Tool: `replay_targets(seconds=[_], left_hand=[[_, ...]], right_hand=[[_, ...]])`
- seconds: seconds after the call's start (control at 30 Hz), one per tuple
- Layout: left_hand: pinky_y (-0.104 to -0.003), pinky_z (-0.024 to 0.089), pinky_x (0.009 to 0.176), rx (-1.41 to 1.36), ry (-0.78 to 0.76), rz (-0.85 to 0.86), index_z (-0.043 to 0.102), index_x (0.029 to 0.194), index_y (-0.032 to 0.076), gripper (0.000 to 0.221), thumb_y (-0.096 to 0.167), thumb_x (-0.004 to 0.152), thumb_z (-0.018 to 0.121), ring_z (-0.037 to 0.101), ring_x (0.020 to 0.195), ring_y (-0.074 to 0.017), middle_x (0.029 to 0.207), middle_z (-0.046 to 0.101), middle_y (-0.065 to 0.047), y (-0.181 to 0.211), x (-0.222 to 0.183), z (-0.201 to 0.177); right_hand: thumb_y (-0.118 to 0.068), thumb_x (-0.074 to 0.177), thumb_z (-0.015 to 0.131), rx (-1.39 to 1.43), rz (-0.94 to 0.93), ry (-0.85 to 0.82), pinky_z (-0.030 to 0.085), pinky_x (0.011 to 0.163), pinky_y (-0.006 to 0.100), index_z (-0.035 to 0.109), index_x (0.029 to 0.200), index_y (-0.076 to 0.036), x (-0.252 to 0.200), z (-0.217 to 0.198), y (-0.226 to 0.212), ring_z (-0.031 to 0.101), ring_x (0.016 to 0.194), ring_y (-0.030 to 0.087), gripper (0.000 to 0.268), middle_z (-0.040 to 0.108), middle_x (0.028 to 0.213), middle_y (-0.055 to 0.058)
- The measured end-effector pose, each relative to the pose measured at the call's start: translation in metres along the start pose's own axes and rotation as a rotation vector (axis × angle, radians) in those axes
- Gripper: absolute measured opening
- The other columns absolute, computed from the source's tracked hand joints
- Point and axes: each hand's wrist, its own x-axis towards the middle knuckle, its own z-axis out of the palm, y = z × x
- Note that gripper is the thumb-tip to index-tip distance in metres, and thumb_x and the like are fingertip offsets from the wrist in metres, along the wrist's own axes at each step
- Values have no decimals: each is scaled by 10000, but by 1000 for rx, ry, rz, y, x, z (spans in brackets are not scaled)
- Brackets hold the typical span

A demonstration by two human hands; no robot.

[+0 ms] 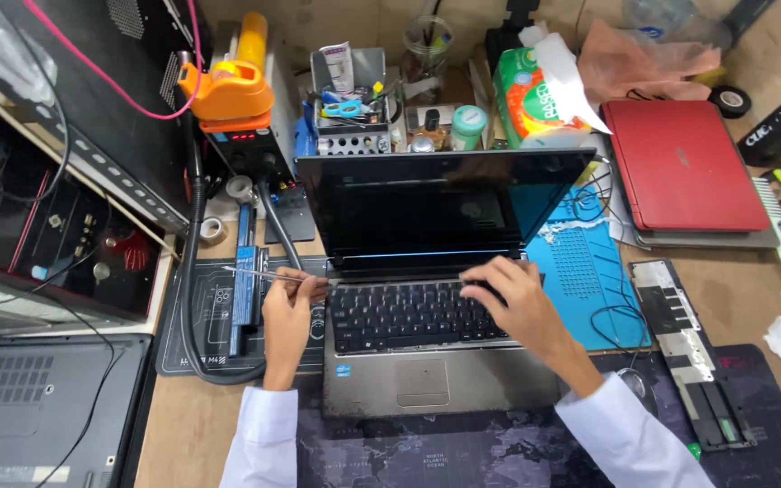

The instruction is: Disassembling and reassembling a laptop on a repair bench to access internal components.

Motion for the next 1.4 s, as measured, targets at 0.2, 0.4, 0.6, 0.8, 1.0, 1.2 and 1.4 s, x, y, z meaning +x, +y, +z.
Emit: replay_targets(seconds=[0.2, 0.4, 0.6, 0.8, 1.0, 1.2, 1.4], left_hand=[[-321, 647, 832, -79, -181, 9, 537, 932, 35, 53, 54, 977, 515, 781, 861, -234, 907, 770, -158, 9, -5, -12], [-267, 417, 584, 89, -303, 107, 605, 914, 98, 107, 121, 1005, 553, 517, 585, -114, 791, 637, -27, 24, -27, 10], [-305, 484, 746, 175, -538, 162, 570, 1042, 118, 93, 112, 1008, 484, 697, 805, -174, 931, 734, -63, 16, -57, 52], [-365, 457, 836, 300, -730, 669, 532, 1402, 84, 691, -64, 756, 725, 694, 1057, -273, 1214, 727, -108, 31, -96, 77], [-394, 472, 686, 276, -723, 663, 646, 1203, 6, 218, 93, 1028, 550, 579, 720, -259, 819, 656, -109, 43, -108, 83], [-450, 470, 978, 523, -442, 710, 595, 1306, 18, 387, 275, 1016, 594, 542, 1185, -323, 1284, 585, -169, 15, -104, 89], [-449, 452, 971, 644, -336, 863, 616, 1218, 15, 283, 219, 1022, 594, 568, 1138, -352, 1231, 615, -179, -9, -110, 96]], right_hand=[[-205, 856, 811, -19, -207, 120, 377, 905, 312, 690, 1031, -157, -73, -17, -34, 631, 876, 117, 218, 716, 962, -34], [-139, 932, 712, -88, -262, -9, 536, 935, 356, 674, 1009, -52, -124, -15, -63, 663, 1067, 231, 122, 708, 1099, 51], [-325, 930, 740, 122, -113, -97, 551, 885, 362, 699, 1019, -110, -126, -7, -58, 660, 1027, 204, 236, 710, 1041, 13], [-284, 874, 764, 570, 389, -189, 556, 951, 320, 569, 1371, -159, -94, -17, -69, 754, 1042, 149, 548, 774, 1156, 25], [-138, 999, 567, 835, 407, -9, 580, 904, 302, 747, 1069, -36, -82, -12, -74, 706, 1021, 198, 219, 734, 1035, 70], [-190, 1048, 450, 673, 373, 32, 607, 810, 295, 653, 1023, -48, -75, -25, -61, 750, 867, 180, 249, 738, 958, 73], [-218, 1013, 557, 509, 290, -68, 577, 835, 290, 701, 1074, -77, -52, -31, -59, 744, 951, 174, 211, 760, 1040, 32]])
